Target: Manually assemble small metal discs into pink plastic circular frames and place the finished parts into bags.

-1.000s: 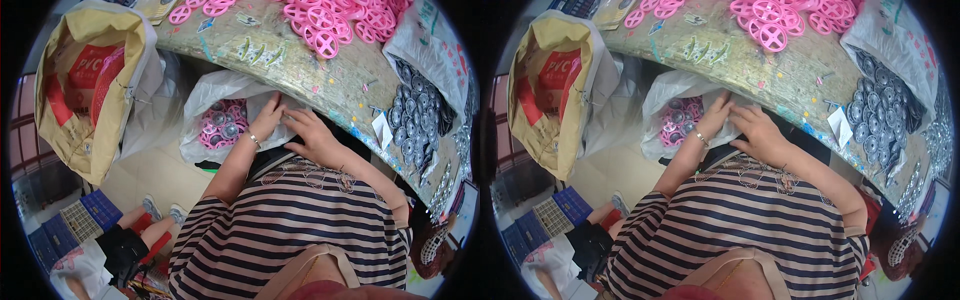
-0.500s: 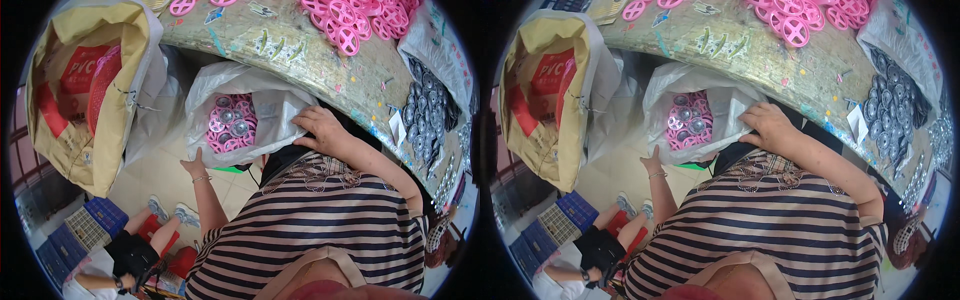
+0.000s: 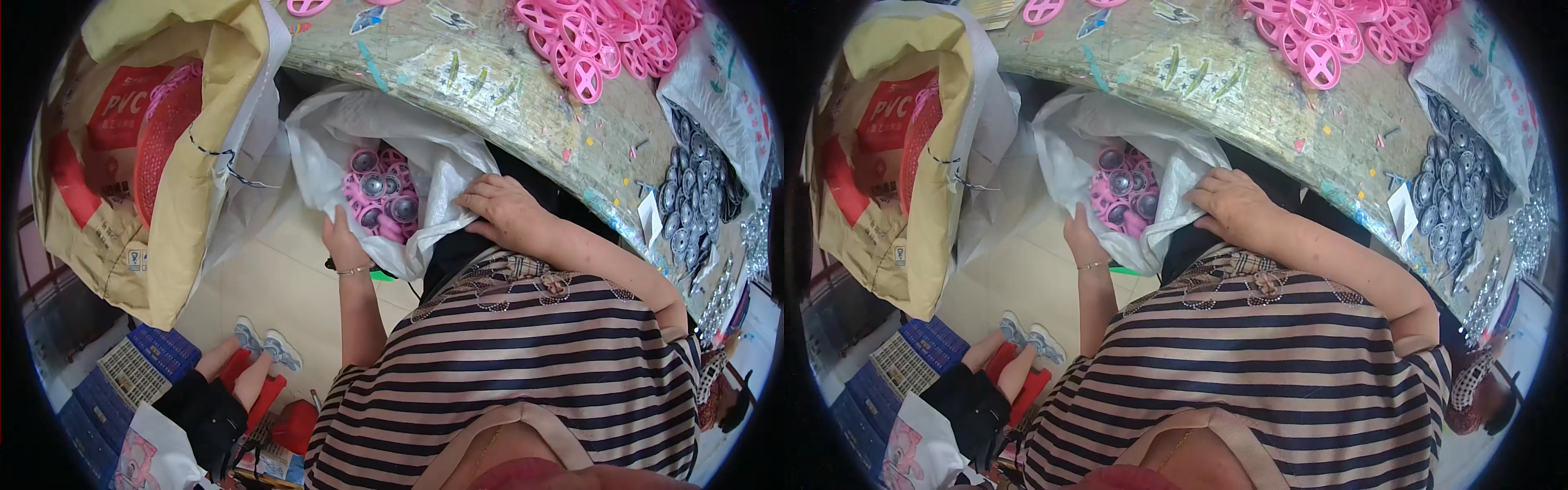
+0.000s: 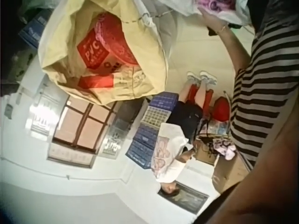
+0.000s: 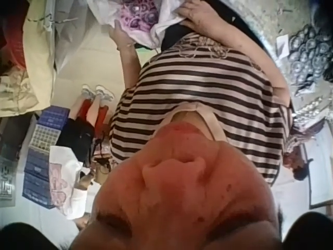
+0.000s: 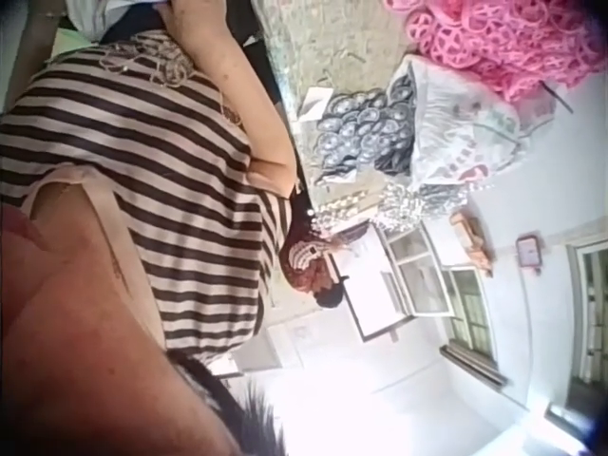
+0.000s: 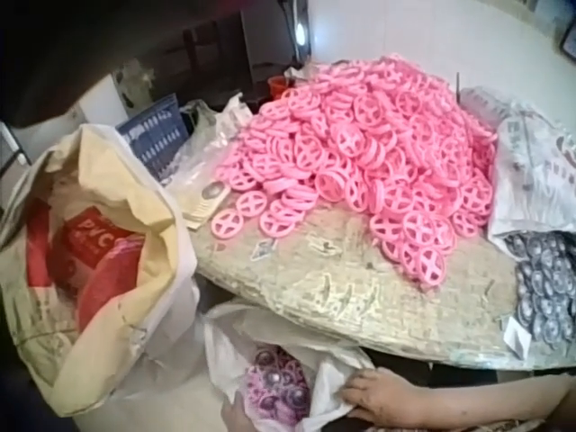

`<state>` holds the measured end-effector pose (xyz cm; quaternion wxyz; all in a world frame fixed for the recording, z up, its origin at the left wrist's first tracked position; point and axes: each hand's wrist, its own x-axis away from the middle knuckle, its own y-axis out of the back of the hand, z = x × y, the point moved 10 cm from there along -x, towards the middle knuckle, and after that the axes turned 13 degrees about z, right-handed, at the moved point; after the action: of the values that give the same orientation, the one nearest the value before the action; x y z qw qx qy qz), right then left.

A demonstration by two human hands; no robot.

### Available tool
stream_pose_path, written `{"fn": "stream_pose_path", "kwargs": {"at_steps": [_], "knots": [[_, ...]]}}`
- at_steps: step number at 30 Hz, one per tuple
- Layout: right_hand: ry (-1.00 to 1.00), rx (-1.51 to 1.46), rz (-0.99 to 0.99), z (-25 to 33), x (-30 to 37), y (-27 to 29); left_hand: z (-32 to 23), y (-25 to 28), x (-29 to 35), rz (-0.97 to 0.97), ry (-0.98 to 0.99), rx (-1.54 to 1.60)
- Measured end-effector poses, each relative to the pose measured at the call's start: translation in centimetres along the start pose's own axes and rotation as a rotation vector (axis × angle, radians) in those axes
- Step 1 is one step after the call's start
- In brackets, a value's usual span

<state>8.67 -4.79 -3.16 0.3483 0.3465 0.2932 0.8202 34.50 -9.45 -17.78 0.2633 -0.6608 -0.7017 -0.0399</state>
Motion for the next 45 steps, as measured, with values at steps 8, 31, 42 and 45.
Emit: {"fn": "stream_pose_path", "kwargs": {"at_steps": [8, 31, 42, 45], "knots": [[0.000, 0.156, -0.003, -1.8, 0.8, 0.7, -3.7, -5.9, 10.2, 0.250, 0.079, -0.119], [-0.357, -0.286, -0.321, -13.5, 21.2, -5.3, -13.6, -10.6, 11.8, 0.212, -0.330, -0.205], [-0.284, -0.383, -0.292, -13.2, 21.6, -5.3, -20.8, -17.5, 12.3, 0.003, -0.783, -0.883], [-0.286, -0.498, -0.242, -12.6, 23.4, -4.7, -15.5, -26.3, 9.8, 0.430, -0.564, -1.026]]}}
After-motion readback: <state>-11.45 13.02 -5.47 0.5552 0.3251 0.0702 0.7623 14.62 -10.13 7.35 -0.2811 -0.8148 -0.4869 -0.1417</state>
